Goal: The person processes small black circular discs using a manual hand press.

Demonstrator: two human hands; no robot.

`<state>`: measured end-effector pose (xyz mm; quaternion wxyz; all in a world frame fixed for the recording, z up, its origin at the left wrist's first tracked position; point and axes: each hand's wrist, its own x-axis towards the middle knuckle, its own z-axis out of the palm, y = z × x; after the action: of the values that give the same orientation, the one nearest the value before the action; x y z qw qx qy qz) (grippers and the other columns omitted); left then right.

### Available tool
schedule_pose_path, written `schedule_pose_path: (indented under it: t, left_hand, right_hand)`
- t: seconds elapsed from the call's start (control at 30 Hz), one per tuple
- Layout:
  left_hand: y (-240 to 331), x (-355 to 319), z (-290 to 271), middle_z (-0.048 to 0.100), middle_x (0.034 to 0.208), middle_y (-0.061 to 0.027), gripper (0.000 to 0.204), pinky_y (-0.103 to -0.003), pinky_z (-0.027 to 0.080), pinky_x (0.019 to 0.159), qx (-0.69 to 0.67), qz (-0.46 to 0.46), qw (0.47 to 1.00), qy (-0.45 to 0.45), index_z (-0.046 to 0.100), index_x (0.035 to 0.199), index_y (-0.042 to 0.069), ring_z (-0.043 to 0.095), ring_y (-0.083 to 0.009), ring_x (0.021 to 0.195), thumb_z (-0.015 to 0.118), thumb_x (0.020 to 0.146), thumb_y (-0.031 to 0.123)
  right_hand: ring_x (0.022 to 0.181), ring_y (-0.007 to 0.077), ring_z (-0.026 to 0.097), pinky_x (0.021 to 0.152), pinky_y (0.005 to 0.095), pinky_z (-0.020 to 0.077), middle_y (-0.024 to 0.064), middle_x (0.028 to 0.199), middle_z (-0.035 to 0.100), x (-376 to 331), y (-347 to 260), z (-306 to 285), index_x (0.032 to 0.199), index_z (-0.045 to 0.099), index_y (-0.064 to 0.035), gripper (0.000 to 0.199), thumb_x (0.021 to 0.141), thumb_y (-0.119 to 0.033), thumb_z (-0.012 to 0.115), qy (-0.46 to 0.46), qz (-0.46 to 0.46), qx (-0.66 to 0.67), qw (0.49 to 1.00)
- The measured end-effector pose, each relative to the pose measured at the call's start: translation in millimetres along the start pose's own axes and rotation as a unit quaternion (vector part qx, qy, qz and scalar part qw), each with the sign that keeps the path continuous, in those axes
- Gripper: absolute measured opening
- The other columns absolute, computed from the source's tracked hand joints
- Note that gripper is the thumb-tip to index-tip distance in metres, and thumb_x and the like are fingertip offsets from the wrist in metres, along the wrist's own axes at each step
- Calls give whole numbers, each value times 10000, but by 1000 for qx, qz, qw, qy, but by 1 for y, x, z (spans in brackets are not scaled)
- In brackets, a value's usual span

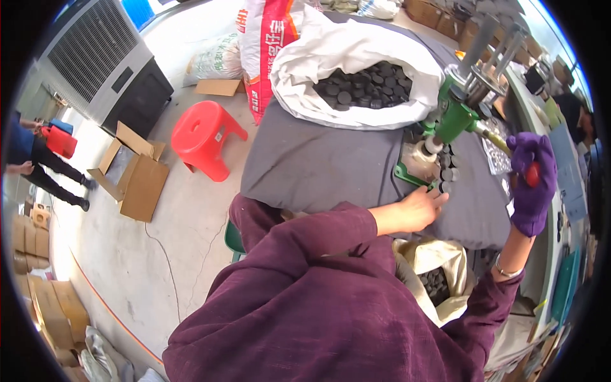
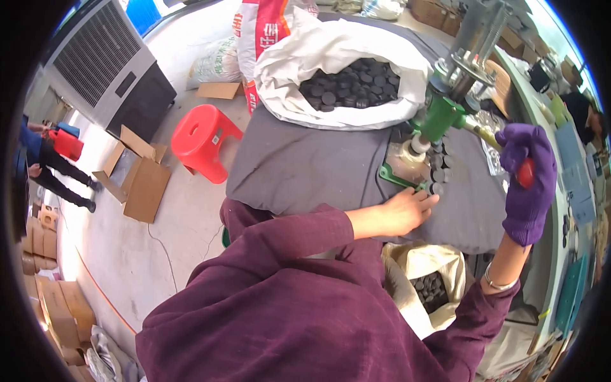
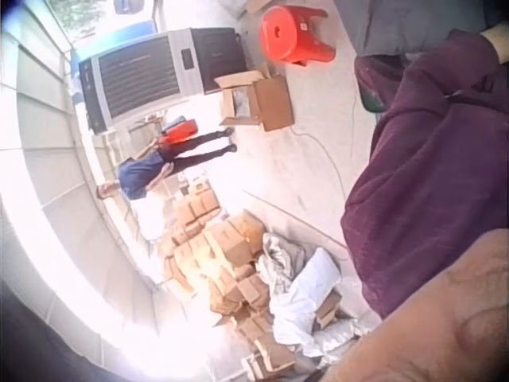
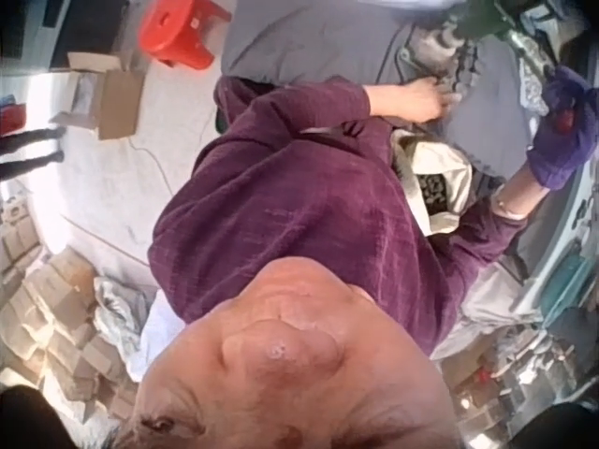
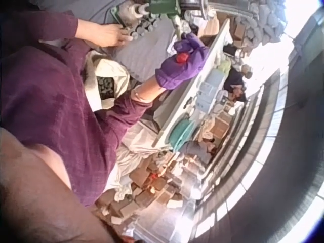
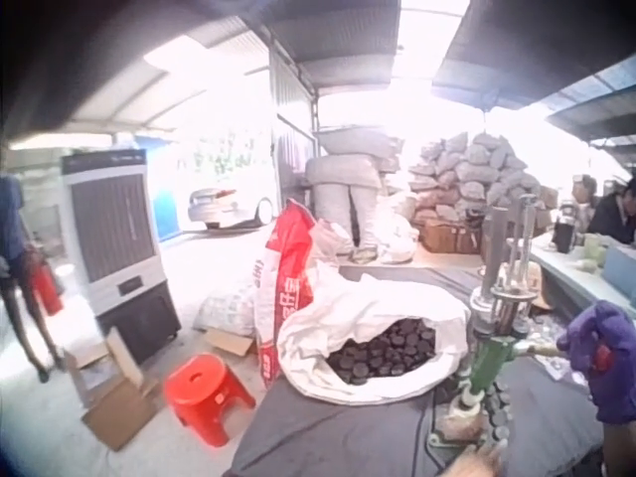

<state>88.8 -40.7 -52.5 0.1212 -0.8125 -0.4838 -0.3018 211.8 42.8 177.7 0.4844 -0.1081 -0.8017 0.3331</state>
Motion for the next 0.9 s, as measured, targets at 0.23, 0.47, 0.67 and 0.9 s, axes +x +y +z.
schedule_pose_path:
  t: [0.23,0.47,0.67,0.9]
  left_hand:
    - [6,12,39,560,1040,-175,143,-432,468,748,-140,-32,987,69,601,771,3,539,-342,940,553,712,124]
    - [8,5,17,500,900,-192,136,-424,465,614,-97,-1,989,109,520,722,-29,508,-349,859,552,697,101]
    - [52,39,-30,502,815,-135,185,-439,420,639,-287,80,948,110,484,873,29,539,-339,754,610,761,107]
    - [117,116,-148,522,734,-195,387,-461,417,644,-461,197,828,251,490,1071,-13,529,-393,670,597,706,54]
  right_hand:
    - [736,59,497,655,188,396,25,954,578,-16,14,-55,1054,572,-12,243,970,-190,430,-26,125,174,976]
    - [569,35,354,547,199,283,-16,741,471,-10,3,-16,830,526,-64,267,945,-262,389,10,96,51,994]
    - [567,54,368,559,226,318,1,719,452,-7,-8,-15,793,528,-37,316,944,-279,392,2,64,11,998]
    - [566,52,381,523,214,290,16,726,485,-6,-11,-6,788,546,-15,289,914,-224,392,53,62,42,996]
